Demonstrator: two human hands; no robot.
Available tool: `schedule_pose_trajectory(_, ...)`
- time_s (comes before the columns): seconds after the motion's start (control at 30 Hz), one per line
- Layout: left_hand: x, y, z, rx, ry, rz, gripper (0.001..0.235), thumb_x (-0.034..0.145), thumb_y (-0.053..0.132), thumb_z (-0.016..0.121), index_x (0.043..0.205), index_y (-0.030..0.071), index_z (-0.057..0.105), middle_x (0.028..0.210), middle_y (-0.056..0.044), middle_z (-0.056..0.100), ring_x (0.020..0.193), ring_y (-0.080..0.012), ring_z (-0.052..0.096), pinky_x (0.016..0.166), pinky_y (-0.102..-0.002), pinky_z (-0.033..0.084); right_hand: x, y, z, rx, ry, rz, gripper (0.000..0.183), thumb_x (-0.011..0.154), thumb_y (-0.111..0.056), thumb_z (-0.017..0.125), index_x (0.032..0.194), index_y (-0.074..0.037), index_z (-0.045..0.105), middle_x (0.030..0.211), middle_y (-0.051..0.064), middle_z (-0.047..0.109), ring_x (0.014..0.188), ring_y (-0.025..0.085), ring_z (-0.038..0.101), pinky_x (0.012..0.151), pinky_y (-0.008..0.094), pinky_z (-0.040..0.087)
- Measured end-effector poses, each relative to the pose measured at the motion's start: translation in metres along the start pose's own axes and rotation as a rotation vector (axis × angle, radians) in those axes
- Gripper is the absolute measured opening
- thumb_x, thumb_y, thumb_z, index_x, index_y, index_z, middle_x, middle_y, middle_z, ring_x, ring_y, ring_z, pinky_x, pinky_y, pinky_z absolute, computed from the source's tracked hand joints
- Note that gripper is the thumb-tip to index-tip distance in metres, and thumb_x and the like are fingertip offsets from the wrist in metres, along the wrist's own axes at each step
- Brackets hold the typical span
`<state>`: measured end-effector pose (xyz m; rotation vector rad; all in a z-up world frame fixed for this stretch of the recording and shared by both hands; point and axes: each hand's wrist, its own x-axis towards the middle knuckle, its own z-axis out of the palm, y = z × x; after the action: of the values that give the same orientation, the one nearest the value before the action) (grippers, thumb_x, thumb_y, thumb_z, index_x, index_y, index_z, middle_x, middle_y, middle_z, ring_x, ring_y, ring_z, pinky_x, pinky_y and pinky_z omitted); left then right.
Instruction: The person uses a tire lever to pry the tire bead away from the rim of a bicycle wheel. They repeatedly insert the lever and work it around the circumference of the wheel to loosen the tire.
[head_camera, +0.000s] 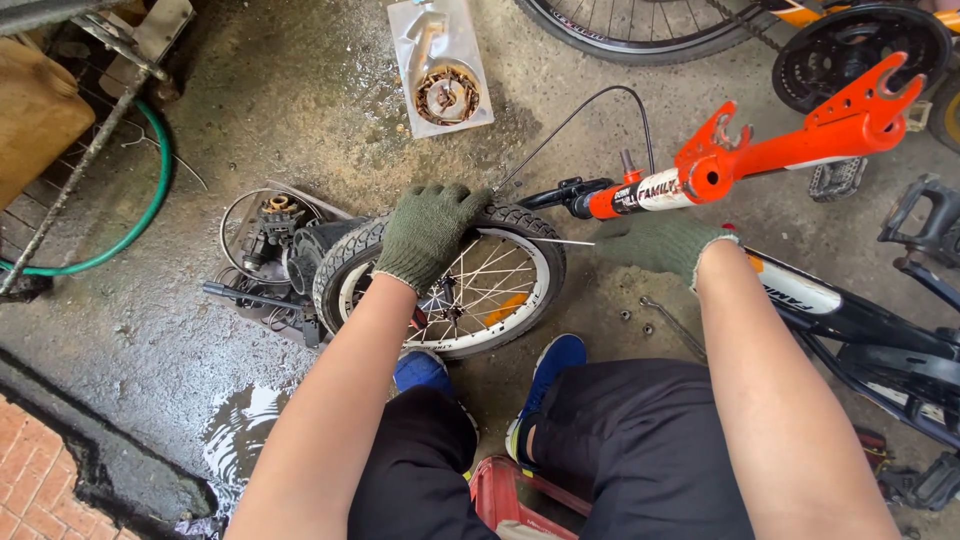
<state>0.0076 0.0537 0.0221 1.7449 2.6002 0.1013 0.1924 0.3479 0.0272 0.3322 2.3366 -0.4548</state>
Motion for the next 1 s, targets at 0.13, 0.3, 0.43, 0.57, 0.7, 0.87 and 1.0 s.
schedule_pose_trajectory(0.13, 0.0, -0.002, 0.005, -0.022, -0.003, -0.006, 0.049, 0.09, 0.043, 0.073, 0.133, 0.025, 0.057, 0.11, -0.006, 0.069, 0.097, -0.0302, 0.072, 0.085, -0.047, 0.057, 0.022, 0.021, 0.018, 0.01, 0.025, -0.1, 0.035, 0.092, -0.036, 0.057, 0.119, -0.025, 0.076, 0.117, -0.013, 0.075, 0.095, 0.01, 0.066, 0.094, 0.028, 0.051)
schedule_pose_trajectory(0.3, 0.002, -0.006, 0.011, -0.023, -0.072, -0.048, 0.048, 0.09, 0.045, 0.074, 0.132, 0.026, 0.058, 0.11, -0.007, 0.07, 0.098, -0.032, 0.073, 0.087, -0.047, 0.057, 0.034, 0.047, 0.047, 0.048, 0.084, -0.367, 0.033, 0.085, -0.02, 0.067, 0.116, -0.018, 0.078, 0.113, -0.006, 0.074, 0.099, 0.012, 0.068, 0.101, 0.033, 0.052)
schedule_pose_trajectory(0.43, 0.007, 0.005, 0.002, -0.003, -0.034, -0.099, 0.042, 0.09, 0.05, 0.07, 0.124, 0.026, 0.063, 0.105, -0.007, 0.071, 0.092, -0.0322, 0.075, 0.082, -0.047, 0.057, 0.02, 0.054, 0.041, 0.053, 0.125, -0.49, 0.033, 0.082, -0.013, 0.073, 0.115, -0.015, 0.079, 0.11, -0.002, 0.074, 0.101, 0.012, 0.069, 0.104, 0.035, 0.052)
schedule_pose_trajectory(0.57, 0.01, 0.008, 0.004, 0.01, -0.058, -0.14, 0.038, 0.087, 0.055, 0.069, 0.112, 0.026, 0.07, 0.092, -0.009, 0.073, 0.084, -0.034, 0.076, 0.073, -0.047, 0.058, 0.011, 0.063, 0.051, -0.195, 0.287, -0.763, 0.045, 0.071, -0.009, 0.076, 0.115, -0.02, 0.073, 0.112, -0.004, 0.073, 0.101, 0.019, 0.07, 0.086, 0.032, 0.057)
schedule_pose_trajectory(0.7, 0.009, 0.003, 0.01, -0.02, -0.036, -0.132, 0.033, 0.084, 0.047, 0.07, 0.107, 0.023, 0.073, 0.084, -0.011, 0.074, 0.081, -0.0355, 0.076, 0.069, -0.046, 0.059, 0.03, 0.077, 0.071, -0.571, 0.415, -0.888, 0.05, 0.068, 0.005, 0.069, 0.115, -0.011, 0.07, 0.126, 0.002, 0.067, 0.103, 0.023, 0.068, 0.085, 0.033, 0.058)
schedule_pose_trajectory(0.87, -0.006, -0.002, -0.012, -0.106, -0.034, -0.15, 0.03, 0.085, 0.046, 0.07, 0.105, 0.023, 0.074, 0.083, -0.013, 0.074, 0.083, -0.0371, 0.075, 0.07, -0.048, 0.06, -0.031, 0.009, 0.024, 0.172, 0.292, -0.404, 0.035, 0.084, -0.019, 0.067, 0.117, -0.01, 0.076, 0.118, 0.007, 0.075, 0.105, 0.026, 0.07, 0.095, 0.033, 0.053)
schedule_pose_trajectory(1.0, -0.015, -0.004, -0.014, -0.026, -0.085, -0.163, 0.033, 0.085, 0.048, 0.069, 0.104, 0.021, 0.072, 0.084, -0.014, 0.074, 0.082, -0.0367, 0.076, 0.071, -0.047, 0.061, -0.043, -0.028, 0.011, 0.078, 0.095, -0.028, 0.046, 0.094, -0.05, 0.05, 0.124, -0.024, 0.075, 0.133, -0.001, 0.07, 0.118, 0.026, 0.067, 0.106, 0.038, 0.051)
